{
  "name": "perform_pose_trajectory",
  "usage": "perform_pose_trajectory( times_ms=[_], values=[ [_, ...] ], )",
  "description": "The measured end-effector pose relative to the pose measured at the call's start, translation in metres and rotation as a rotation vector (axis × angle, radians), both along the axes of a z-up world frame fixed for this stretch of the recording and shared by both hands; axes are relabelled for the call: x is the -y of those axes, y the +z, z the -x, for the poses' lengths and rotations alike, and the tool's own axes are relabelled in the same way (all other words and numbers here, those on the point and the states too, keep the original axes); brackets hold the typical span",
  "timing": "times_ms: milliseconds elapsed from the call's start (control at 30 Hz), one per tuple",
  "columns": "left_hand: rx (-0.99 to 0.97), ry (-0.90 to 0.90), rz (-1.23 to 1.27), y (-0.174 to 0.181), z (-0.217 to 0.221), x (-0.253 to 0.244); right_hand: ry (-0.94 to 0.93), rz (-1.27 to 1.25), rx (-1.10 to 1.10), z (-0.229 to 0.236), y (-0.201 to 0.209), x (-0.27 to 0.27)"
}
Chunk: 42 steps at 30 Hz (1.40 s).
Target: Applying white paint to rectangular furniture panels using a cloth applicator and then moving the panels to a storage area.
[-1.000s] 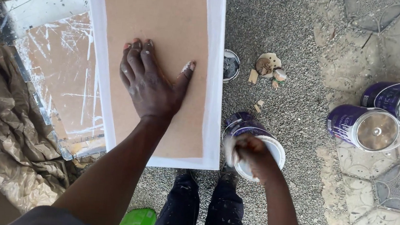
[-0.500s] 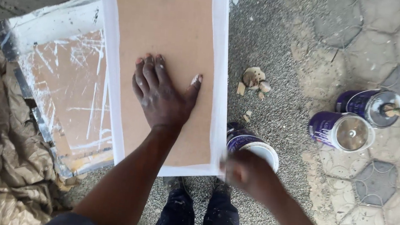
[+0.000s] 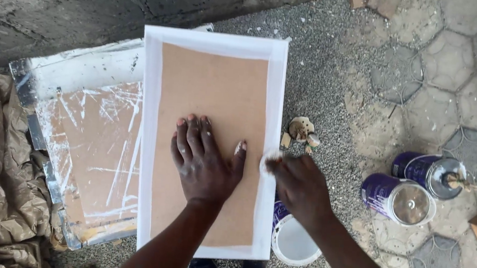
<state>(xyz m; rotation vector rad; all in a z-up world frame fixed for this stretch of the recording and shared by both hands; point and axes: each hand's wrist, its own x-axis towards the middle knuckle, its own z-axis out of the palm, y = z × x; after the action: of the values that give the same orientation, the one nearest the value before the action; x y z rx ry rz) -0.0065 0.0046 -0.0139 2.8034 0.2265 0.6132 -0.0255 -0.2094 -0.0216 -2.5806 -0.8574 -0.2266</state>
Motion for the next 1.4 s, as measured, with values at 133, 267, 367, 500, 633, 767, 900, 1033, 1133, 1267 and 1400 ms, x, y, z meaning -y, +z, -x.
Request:
perform_pose_trajectory(
  times_ms=[133,267,367,500,633,767,900,1033,1133,1267,1400],
  values=[
    [0.036,0.007,-0.025,0.002,-0.002,0.001,-0.034,-0.058,0.093,-0.090,0.017,-0.008],
    [0.025,0.011,-0.067,0.004,-0.003,0.002,-0.112,-0.078,0.060,-0.170,0.030,-0.016],
    [0.035,0.024,-0.079,0.003,-0.004,0.003,-0.128,-0.075,0.079,-0.239,0.034,-0.014],
    [-0.049,-0.020,-0.067,0.015,-0.005,0.001,-0.150,-0.212,0.066,-0.279,0.058,-0.010],
    [-0.019,-0.027,-0.058,0.017,-0.005,0.000,-0.211,-0.189,-0.373,-0.227,0.070,-0.022],
    [0.007,-0.041,-0.052,0.019,-0.003,0.000,-0.232,0.007,-0.448,-0.149,0.053,-0.020],
    [-0.007,-0.048,-0.024,0.015,-0.001,0.001,-0.225,-0.049,-0.495,-0.045,0.047,-0.015],
    [-0.046,-0.049,0.018,0.010,0.001,0.000,-0.207,-0.073,-0.535,0.070,0.034,-0.011],
    [-0.084,-0.052,0.052,0.009,0.003,-0.002,-0.240,-0.096,-0.603,0.150,0.024,-0.007],
    [-0.122,-0.040,0.146,0.005,0.003,-0.005,-0.516,-0.036,-1.069,0.222,0.025,-0.012],
    [-0.079,-0.032,0.264,0.000,0.020,-0.014,-0.861,-0.794,-1.156,0.253,0.032,-0.037]
  ],
)
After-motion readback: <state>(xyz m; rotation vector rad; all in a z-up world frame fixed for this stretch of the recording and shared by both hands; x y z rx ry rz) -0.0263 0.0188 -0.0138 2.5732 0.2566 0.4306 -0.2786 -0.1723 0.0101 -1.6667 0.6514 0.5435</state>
